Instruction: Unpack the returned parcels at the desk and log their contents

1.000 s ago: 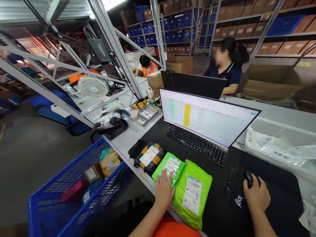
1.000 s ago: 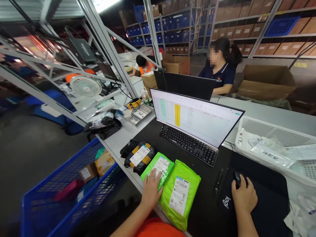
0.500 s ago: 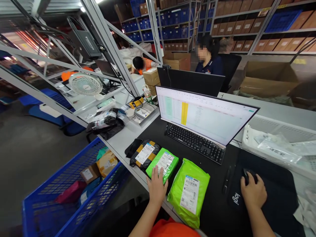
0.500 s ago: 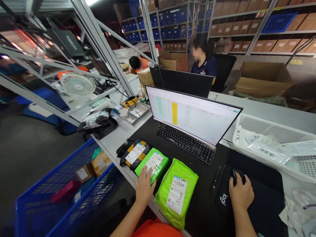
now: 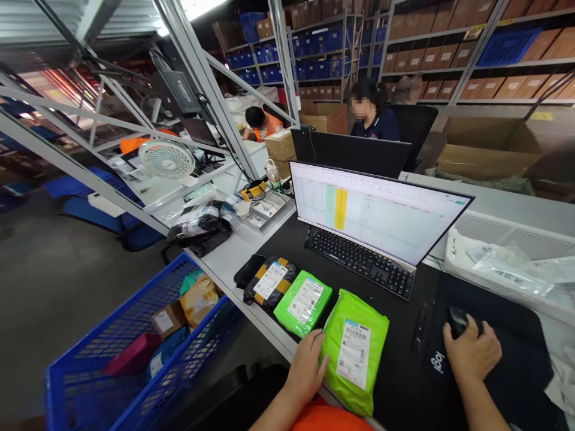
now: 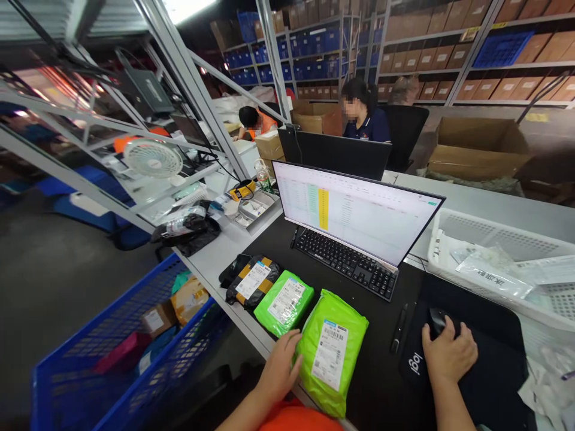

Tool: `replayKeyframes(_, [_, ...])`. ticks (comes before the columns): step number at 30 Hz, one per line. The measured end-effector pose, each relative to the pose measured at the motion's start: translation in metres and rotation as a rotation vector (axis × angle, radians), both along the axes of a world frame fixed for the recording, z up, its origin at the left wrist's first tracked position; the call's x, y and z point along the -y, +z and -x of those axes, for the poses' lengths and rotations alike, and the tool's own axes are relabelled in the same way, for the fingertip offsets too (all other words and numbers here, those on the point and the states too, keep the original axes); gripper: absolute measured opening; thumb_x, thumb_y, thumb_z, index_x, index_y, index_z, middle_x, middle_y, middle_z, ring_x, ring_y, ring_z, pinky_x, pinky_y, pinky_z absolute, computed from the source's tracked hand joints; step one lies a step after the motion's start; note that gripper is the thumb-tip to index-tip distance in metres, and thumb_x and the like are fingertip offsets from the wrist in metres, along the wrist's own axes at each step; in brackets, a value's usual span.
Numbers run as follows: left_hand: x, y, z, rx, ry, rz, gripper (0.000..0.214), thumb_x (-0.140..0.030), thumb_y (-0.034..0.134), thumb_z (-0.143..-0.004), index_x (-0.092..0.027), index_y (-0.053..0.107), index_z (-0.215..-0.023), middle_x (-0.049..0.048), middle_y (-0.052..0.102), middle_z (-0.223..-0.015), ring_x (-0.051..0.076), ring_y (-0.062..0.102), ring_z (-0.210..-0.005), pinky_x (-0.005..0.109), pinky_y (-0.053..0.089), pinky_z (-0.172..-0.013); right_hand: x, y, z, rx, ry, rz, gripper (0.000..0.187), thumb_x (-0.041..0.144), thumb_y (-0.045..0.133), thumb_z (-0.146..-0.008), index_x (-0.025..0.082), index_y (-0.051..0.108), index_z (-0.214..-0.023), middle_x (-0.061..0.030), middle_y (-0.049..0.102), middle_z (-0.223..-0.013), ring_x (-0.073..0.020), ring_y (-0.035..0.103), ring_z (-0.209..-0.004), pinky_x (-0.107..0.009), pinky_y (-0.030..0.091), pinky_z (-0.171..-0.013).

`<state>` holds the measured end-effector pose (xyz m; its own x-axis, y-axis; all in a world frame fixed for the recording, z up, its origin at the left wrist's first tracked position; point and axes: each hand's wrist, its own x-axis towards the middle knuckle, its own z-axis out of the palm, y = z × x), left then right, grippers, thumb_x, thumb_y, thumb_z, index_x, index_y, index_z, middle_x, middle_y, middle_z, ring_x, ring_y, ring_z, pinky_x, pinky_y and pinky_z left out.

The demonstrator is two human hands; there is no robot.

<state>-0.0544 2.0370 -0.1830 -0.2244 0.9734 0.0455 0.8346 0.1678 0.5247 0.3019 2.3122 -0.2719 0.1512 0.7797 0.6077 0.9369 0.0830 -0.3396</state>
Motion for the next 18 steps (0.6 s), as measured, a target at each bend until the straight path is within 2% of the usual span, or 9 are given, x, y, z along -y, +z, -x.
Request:
replayKeyframes(2, [0.006,-0.001,-0.007,0.167,-0.004,0.087,0.054,-0.026,0.051,-0.091,-0.016,0.047,-0.144,0.0170,0.048,-0.150,0.028,0.045,-0.139,0.046,0.037,-0.119,0.024,0.006,0.014,-0.089,0.086,0.038,0.054,0.046,0.054,-0.087,0.007,0.059,-0.125,-0.0292,0.053,-0.135,-0.0441,0.047,-0.130,-0.058,0.039,-0.103])
replayKeyframes(4, [0.007,-0.003,-0.011,0.282,0.023,0.153,0.062,-0.028,0.054,-0.088,-0.013,0.042,-0.147,0.0180,0.044,-0.153,0.028,0.041,-0.142,0.044,0.032,-0.122,0.062,0.008,0.036,-0.256,0.230,0.191,0.054,0.049,0.048,-0.087,0.008,0.059,-0.122,-0.0271,0.058,-0.129,-0.0409,0.053,-0.124,-0.056,0.041,-0.103])
replayKeyframes(6, [0.005,-0.004,-0.012,0.354,0.042,0.192,0.068,-0.029,0.057,-0.085,-0.011,0.040,-0.148,0.0184,0.043,-0.153,0.028,0.040,-0.143,0.042,0.030,-0.122,0.108,0.006,0.063,-0.521,0.314,0.425,0.059,0.058,0.048,-0.082,0.011,0.059,-0.117,-0.0231,0.064,-0.116,-0.0367,0.061,-0.110,-0.051,0.047,-0.098])
replayKeyframes(8, [0.001,-0.004,-0.011,0.387,0.061,0.219,0.071,-0.029,0.059,-0.081,-0.010,0.041,-0.147,0.0189,0.044,-0.151,0.029,0.041,-0.141,0.040,0.030,-0.122,0.149,0.003,0.090,-0.836,0.292,0.726,0.069,0.070,0.052,-0.074,0.014,0.058,-0.113,-0.0198,0.067,-0.111,-0.0348,0.067,-0.101,-0.049,0.053,-0.091])
replayKeyframes(10, [-0.002,-0.001,-0.008,0.403,0.063,0.239,0.075,-0.030,0.062,-0.078,-0.009,0.041,-0.147,0.0199,0.045,-0.149,0.030,0.044,-0.139,0.039,0.031,-0.121,0.176,0.006,0.115,-1.064,0.301,0.971,0.077,0.076,0.059,-0.064,0.017,0.058,-0.113,-0.0179,0.069,-0.112,-0.0358,0.069,-0.101,-0.046,0.057,-0.081])
replayKeyframes(12, [-0.004,0.004,-0.004,0.422,0.026,0.243,0.080,-0.031,0.067,-0.074,-0.010,0.042,-0.147,0.0205,0.046,-0.147,0.031,0.045,-0.138,0.040,0.033,-0.120,0.187,0.017,0.133,-1.204,0.338,1.088,0.079,0.074,0.069,-0.058,0.018,0.059,-0.113,-0.0159,0.071,-0.114,-0.0362,0.068,-0.105,-0.044,0.058,-0.078])
replayKeyframes(14, [-0.004,0.009,-0.001,0.451,-0.049,0.234,0.084,-0.032,0.072,-0.070,-0.013,0.044,-0.147,0.0199,0.047,-0.147,0.032,0.046,-0.136,0.042,0.034,-0.119,0.185,0.036,0.143,-1.318,0.398,1.159,0.075,0.066,0.077,-0.056,0.017,0.061,-0.111,-0.0147,0.074,-0.108,-0.0352,0.069,-0.106,-0.043,0.058,-0.082])
replayKeyframes(16, [-0.003,0.015,0.003,0.483,-0.135,0.227,0.085,-0.034,0.076,-0.067,-0.016,0.047,-0.145,0.0185,0.049,-0.146,0.032,0.050,-0.132,0.044,0.037,-0.116,0.178,0.059,0.143,-1.414,0.468,1.244,0.072,0.060,0.079,-0.058,0.015,0.062,-0.111,-0.0147,0.076,-0.100,-0.0346,0.072,-0.100,-0.044,0.057,-0.085])
replayKeyframes(18, [-0.001,0.021,0.007,0.528,-0.210,0.235,0.080,-0.036,0.077,-0.068,-0.019,0.051,-0.142,0.0165,0.056,-0.140,0.031,0.057,-0.124,0.044,0.045,-0.109,0.171,0.080,0.137,-1.375,0.505,1.225,0.068,0.058,0.078,-0.059,0.014,0.064,-0.109,-0.0154,0.076,-0.097,-0.0350,0.073,-0.094,-0.045,0.057,-0.085])
